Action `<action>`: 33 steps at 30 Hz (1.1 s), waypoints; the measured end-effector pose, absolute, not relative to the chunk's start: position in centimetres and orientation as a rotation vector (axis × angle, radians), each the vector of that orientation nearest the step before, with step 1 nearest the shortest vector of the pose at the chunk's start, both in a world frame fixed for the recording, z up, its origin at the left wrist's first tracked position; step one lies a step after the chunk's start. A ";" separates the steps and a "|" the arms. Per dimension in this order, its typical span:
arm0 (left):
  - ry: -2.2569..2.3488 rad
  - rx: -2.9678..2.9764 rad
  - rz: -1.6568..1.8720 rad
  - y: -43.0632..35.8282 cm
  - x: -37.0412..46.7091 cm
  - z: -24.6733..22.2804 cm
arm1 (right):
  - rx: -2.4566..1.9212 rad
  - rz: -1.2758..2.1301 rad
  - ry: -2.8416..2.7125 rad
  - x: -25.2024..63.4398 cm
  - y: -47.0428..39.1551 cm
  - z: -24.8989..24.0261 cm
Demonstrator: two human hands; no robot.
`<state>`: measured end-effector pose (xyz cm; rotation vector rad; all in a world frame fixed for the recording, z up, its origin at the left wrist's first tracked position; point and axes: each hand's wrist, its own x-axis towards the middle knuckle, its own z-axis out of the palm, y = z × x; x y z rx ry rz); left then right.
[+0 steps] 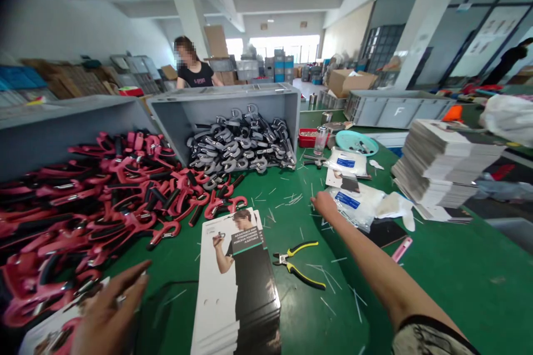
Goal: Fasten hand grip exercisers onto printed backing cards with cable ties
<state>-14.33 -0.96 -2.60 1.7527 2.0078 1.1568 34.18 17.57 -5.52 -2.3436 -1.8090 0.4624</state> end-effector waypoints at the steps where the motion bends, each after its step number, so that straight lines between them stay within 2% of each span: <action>1: 1.910 1.787 1.123 0.3 -12.7 -3.1 | -2.385 0.486 -1.773 34.1 18.4 -5.3; 7: 1.636 1.890 1.146 4.2 -6.7 -3.4 | -2.331 0.637 -1.708 33.3 19.6 -2.9; 12: 1.582 2.128 1.282 3.7 -6.2 -0.4 | -1.918 0.833 -1.815 31.0 15.8 1.1; 14: 1.368 2.338 1.265 3.6 -4.6 1.5 | -1.606 1.076 -1.840 28.6 12.6 2.9; 17: 1.147 2.620 1.218 4.0 -1.6 3.8 | -0.945 1.734 -1.538 25.0 7.8 5.4; 19: 1.079 2.679 1.237 4.3 -0.3 4.5 | -0.744 1.944 -1.347 23.3 5.7 6.7; 22: 1.071 2.570 1.303 4.0 0.1 4.6 | -0.671 1.921 -1.239 21.8 4.6 7.4; 28: 1.248 2.377 1.159 1.7 -0.1 3.8 | -0.857 1.513 -1.573 19.1 4.5 4.9; 33: 1.629 1.991 1.208 1.2 -2.0 -0.2 | -0.920 1.347 -1.438 18.6 4.9 2.9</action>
